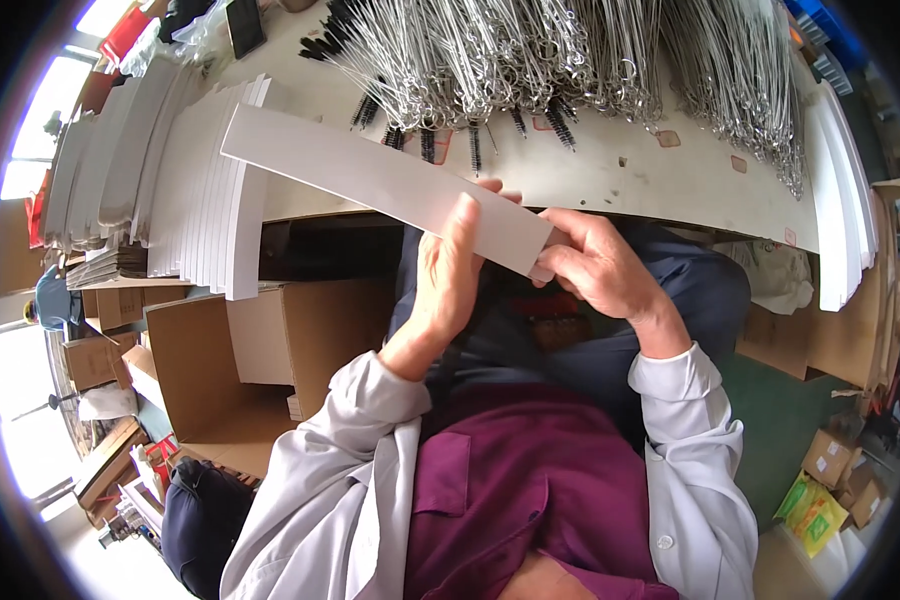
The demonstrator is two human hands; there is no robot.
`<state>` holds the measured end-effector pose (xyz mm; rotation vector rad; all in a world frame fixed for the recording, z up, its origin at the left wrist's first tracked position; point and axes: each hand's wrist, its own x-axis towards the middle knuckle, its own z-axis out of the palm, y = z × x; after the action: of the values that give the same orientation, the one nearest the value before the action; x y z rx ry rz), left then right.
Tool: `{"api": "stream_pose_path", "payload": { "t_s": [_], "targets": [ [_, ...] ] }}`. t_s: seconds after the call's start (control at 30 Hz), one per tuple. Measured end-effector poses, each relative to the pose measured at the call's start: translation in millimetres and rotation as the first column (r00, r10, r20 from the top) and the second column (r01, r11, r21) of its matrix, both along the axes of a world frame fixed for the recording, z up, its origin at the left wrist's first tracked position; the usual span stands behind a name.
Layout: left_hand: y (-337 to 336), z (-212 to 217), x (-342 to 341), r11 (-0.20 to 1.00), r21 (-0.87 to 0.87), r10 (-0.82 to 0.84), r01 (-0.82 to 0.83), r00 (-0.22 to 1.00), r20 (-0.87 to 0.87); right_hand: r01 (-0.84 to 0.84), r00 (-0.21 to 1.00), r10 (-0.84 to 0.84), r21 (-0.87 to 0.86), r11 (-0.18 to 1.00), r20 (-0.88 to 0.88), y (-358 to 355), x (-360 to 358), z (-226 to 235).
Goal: The person is assembling small brushes and sliding them into white paper sleeves.
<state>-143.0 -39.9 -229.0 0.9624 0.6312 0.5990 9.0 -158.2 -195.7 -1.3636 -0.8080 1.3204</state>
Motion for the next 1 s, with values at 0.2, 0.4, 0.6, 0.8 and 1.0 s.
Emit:
{"api": "stream_pose_path", "payload": {
  "t_s": [0.2, 0.4, 0.6, 0.8, 1.0],
  "targets": [
    [-8.1, 46.4, -54.2, 0.278, 0.853, -0.193, 0.441, 0.896, -0.4, -0.033, 0.988, 0.044, -0.075, 0.997, 0.149, -35.8, 33.7, -5.6],
    [-8.3, 53.5, -24.6, -0.134, 0.745, 0.009, 0.654, 0.752, -0.659, -0.233, 0.927, 0.269, -0.161, 0.959, 0.259, -39.4, 27.4, -9.1],
    [-9.7, -2.1, -23.2, -0.055, 0.73, -0.101, 0.681, 0.724, -0.683, -0.207, 0.756, 0.294, -0.213, 0.955, 0.585, -31.4, 11.9, -19.0],
    [1.1, -7.1, -39.9, 0.105, 0.722, -0.048, 0.684, 0.729, -0.683, 0.046, 0.467, 0.081, -0.116, 0.992, 0.881, -54.0, 38.0, 11.7],
    [-7.9, -14.8, -32.6, 0.172, 0.694, -0.049, 0.699, 0.71, -0.702, 0.287, 0.587, -0.303, 0.158, 0.945, 0.751, -64.6, 22.1, -38.1]
  ]
}}
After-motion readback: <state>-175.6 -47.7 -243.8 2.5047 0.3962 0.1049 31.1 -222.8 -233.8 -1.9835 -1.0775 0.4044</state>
